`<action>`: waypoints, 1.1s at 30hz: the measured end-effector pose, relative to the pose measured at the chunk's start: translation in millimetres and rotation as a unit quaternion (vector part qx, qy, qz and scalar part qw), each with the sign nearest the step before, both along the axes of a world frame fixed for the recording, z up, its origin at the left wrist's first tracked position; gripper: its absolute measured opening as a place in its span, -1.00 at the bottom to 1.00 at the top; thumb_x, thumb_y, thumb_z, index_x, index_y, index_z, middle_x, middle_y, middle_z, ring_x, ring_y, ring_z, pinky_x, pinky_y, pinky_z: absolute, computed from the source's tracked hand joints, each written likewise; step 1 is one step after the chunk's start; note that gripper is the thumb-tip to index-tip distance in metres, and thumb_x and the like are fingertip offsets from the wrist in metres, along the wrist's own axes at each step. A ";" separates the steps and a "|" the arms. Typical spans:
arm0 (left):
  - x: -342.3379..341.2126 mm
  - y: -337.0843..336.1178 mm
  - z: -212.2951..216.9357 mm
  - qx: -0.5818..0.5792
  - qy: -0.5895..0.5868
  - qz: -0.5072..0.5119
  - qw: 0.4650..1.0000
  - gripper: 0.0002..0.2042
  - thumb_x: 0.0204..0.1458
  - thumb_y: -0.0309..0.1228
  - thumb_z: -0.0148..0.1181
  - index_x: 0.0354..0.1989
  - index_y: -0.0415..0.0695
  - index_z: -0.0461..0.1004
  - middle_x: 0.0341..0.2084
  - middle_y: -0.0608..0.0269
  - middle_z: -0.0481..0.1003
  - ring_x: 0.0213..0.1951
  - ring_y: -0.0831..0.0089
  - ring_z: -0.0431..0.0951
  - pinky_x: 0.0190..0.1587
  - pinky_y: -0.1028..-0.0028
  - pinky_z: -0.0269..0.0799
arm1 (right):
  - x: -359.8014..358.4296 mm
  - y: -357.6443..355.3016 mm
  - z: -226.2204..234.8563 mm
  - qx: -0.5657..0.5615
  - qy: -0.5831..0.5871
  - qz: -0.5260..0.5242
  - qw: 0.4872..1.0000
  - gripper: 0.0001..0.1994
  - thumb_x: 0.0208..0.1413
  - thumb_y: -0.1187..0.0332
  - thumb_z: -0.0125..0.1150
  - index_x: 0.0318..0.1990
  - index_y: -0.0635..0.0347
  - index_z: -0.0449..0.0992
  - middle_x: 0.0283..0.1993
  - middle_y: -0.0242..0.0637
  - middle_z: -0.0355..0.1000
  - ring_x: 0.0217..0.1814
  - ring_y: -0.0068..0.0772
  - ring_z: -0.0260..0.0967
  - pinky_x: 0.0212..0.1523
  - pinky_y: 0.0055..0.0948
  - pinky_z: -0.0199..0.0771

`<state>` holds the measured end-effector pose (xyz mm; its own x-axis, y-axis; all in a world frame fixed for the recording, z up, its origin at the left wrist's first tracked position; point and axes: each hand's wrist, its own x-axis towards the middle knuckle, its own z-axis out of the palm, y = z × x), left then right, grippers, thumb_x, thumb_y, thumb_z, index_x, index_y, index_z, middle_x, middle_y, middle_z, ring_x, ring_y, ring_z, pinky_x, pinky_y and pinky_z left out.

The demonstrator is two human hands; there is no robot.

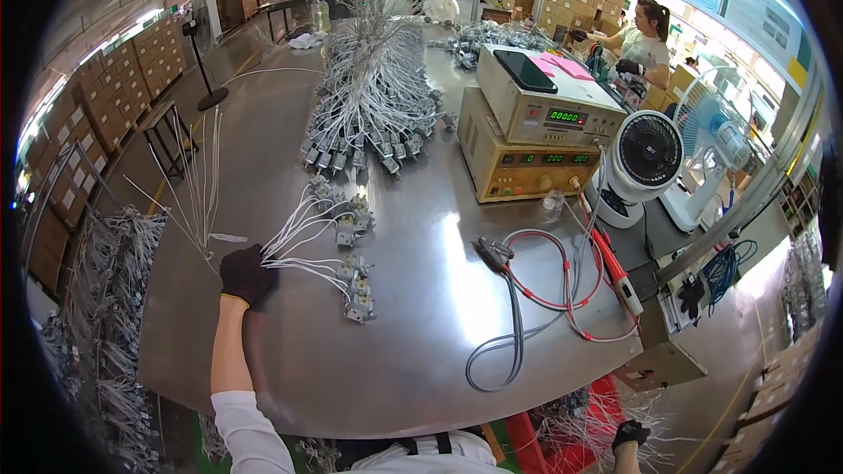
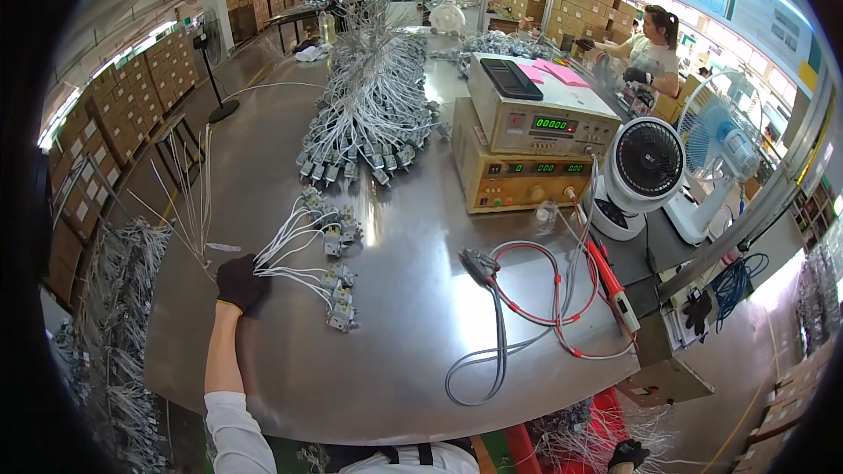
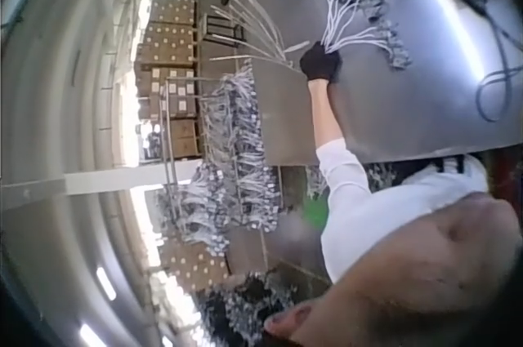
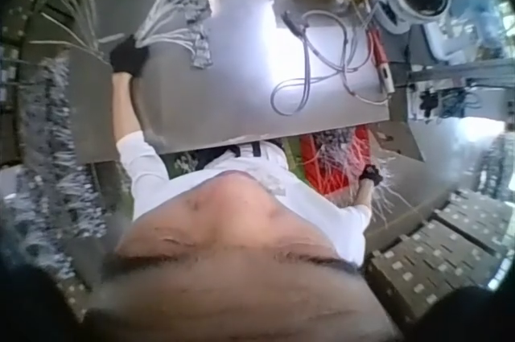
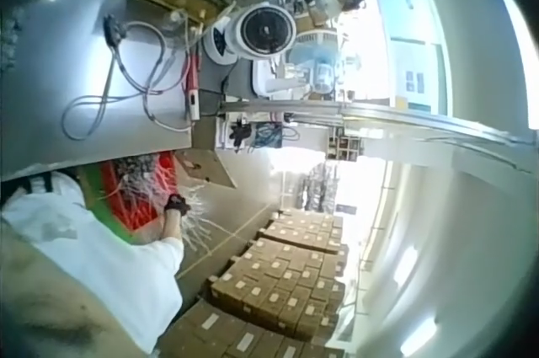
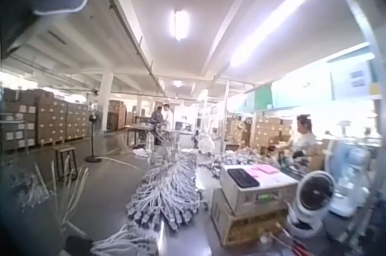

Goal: The person assembles wire harnesses with electrical components and connectors by hand on a production line, then places the assembled harness onto a test fixture.

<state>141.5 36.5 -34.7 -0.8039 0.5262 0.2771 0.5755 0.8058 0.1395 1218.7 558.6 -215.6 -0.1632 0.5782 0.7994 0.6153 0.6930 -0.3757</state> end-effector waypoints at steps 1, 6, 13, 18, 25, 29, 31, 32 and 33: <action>9.8 34.2 34.4 -0.025 0.037 -0.025 0.999 -0.75 0.05 -0.12 0.32 -0.27 -0.03 0.65 -0.44 0.00 0.67 -0.31 -0.06 0.71 -0.19 -0.01 0.59 | 0.2 -40.2 -41.0 -0.080 -0.309 -0.100 0.942 -0.55 0.35 0.03 0.16 0.31 -0.08 0.57 0.35 -0.31 0.51 0.48 -0.19 0.38 0.47 0.00 0.32; 5.6 -20.7 20.0 -0.003 0.029 0.018 0.999 -0.76 0.05 -0.13 0.32 -0.28 -0.03 0.65 -0.44 0.00 0.68 -0.31 -0.05 0.72 -0.20 0.00 0.59 | -18.2 6.1 1.1 -0.047 -0.605 -0.122 0.785 -0.54 0.29 0.14 0.26 0.32 -0.06 0.58 0.40 -0.28 0.51 0.51 -0.12 0.42 0.45 0.18 0.35; 11.2 21.0 38.3 0.004 0.070 -0.024 0.997 -0.77 0.04 -0.14 0.31 -0.31 -0.02 0.66 -0.47 0.00 0.67 -0.34 -0.07 0.71 -0.22 0.00 0.59 | -46.4 11.2 -9.2 -0.045 -0.147 -0.062 0.986 -0.74 0.35 0.09 0.22 0.03 -0.02 0.56 0.08 -0.33 0.48 0.16 -0.22 0.41 0.15 -0.02 0.37; 19.1 24.6 56.6 0.019 0.079 -0.063 0.995 -0.78 0.05 -0.13 0.28 -0.37 -0.01 0.67 -0.49 -0.02 0.65 -0.37 -0.09 0.70 -0.28 -0.04 0.58 | -110.9 4.8 53.6 -0.211 0.065 -0.103 0.970 -0.75 0.41 0.07 0.19 -0.20 0.02 0.54 -0.17 -0.37 0.46 -0.12 -0.31 0.40 -0.10 -0.17 0.39; 20.0 36.7 50.4 -0.018 0.028 -0.094 0.995 -0.76 0.06 -0.12 0.22 -0.41 0.00 0.66 -0.46 -0.01 0.66 -0.34 -0.10 0.70 -0.26 -0.03 0.59 | -196.2 60.4 168.6 -0.243 0.245 -0.159 0.925 -0.67 0.48 0.11 0.19 -0.18 0.17 0.67 -0.37 -0.39 0.49 -0.41 -0.54 0.36 -0.38 -0.43 0.35; 21.3 33.0 59.5 -0.032 0.046 -0.134 0.989 -0.75 0.00 -0.08 0.25 -0.40 0.03 0.67 -0.47 0.00 0.66 -0.35 -0.09 0.71 -0.26 -0.03 0.60 | -367.4 41.0 280.1 -0.187 0.171 0.032 0.967 -0.74 0.47 0.35 0.16 0.11 0.26 0.68 -0.07 -0.33 0.58 -0.13 -0.51 0.48 -0.16 -0.45 0.48; 21.7 46.8 51.4 -0.022 0.044 -0.143 0.989 -0.75 -0.03 -0.07 0.27 -0.39 0.03 0.67 -0.47 0.01 0.66 -0.37 -0.10 0.70 -0.26 -0.02 0.60 | -434.2 42.7 304.7 -0.235 0.107 0.137 0.956 -0.68 0.45 0.43 0.12 0.24 0.30 0.62 0.06 -0.24 0.61 0.12 -0.35 0.55 0.20 -0.36 0.55; 23.4 50.9 48.8 -0.012 0.044 -0.164 0.985 -0.75 -0.03 -0.07 0.27 -0.38 0.03 0.68 -0.47 0.01 0.66 -0.37 -0.10 0.70 -0.26 -0.02 0.60 | -480.5 26.1 306.1 -0.237 0.154 0.211 0.936 -0.71 0.42 0.47 0.17 0.20 0.31 0.63 0.09 -0.21 0.61 0.15 -0.36 0.55 0.28 -0.33 0.51; 25.5 52.1 47.3 -0.004 0.045 -0.183 0.982 -0.75 -0.04 -0.08 0.27 -0.37 0.03 0.68 -0.47 0.01 0.66 -0.38 -0.10 0.70 -0.26 -0.02 0.61 | -525.3 5.9 316.7 -0.177 0.042 0.228 0.957 -0.73 0.40 0.49 0.24 0.18 0.31 0.62 0.07 -0.19 0.62 0.13 -0.35 0.57 0.25 -0.31 0.54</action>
